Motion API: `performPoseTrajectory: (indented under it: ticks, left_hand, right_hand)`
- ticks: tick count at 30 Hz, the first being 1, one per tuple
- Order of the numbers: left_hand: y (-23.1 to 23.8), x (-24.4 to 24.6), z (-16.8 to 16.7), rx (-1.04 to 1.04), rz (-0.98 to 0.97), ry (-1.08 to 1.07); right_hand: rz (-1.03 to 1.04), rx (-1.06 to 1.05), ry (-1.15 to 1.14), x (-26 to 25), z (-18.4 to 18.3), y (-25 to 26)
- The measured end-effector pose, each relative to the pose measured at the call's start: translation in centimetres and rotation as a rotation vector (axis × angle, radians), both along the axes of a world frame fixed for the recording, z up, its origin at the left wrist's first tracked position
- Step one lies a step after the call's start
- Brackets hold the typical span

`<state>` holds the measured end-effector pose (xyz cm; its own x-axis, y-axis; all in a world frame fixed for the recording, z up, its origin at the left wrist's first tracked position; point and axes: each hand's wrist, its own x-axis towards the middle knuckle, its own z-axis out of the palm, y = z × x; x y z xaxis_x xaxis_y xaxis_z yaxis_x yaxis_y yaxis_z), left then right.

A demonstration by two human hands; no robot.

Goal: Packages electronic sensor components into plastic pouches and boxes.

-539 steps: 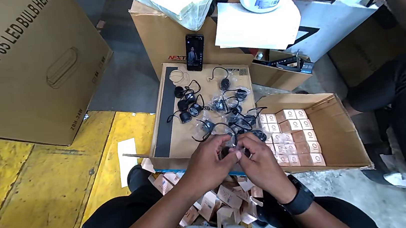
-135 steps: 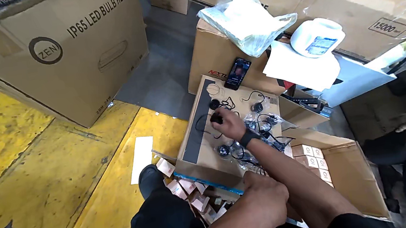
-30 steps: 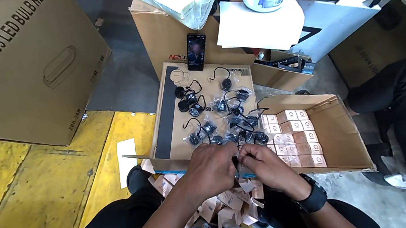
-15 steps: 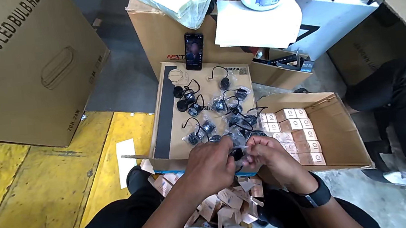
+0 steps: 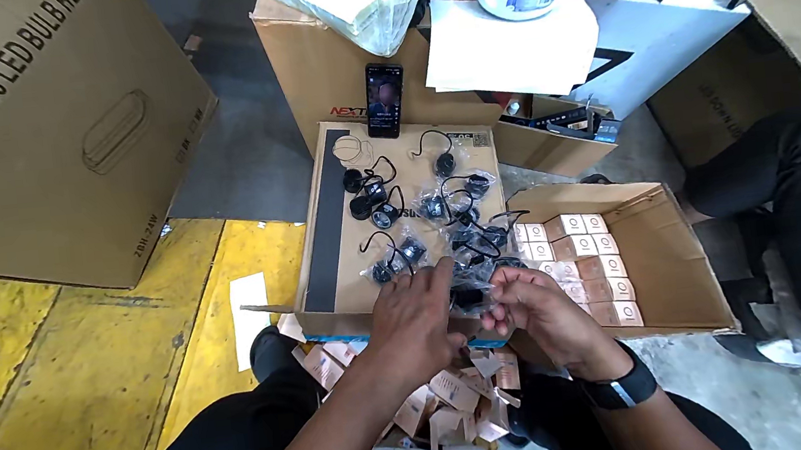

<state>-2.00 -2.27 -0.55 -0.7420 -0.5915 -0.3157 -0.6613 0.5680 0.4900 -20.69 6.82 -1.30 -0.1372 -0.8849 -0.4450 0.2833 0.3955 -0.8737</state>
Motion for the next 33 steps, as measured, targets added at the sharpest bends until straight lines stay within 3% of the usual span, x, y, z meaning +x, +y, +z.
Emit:
performPoseTrajectory:
  ticks: [6, 13, 33]
  left_hand:
    - [0.2, 0.3, -1.0, -0.108, -0.054, 0.115]
    - [0.0, 0.7, -1.3, -0.245, -0.008, 0.239]
    - [-0.1, 0.8, -0.8, -0.229, -0.01, 0.236]
  right_hand:
    - [0.031, -0.009, -0.089, 0.0, -0.3, 0.2]
    - [0.021, 0.004, -0.044, 0.1, -0.2, 0.1]
    - [0.062, -0.026, 0.046, 0.4, -0.6, -0.2]
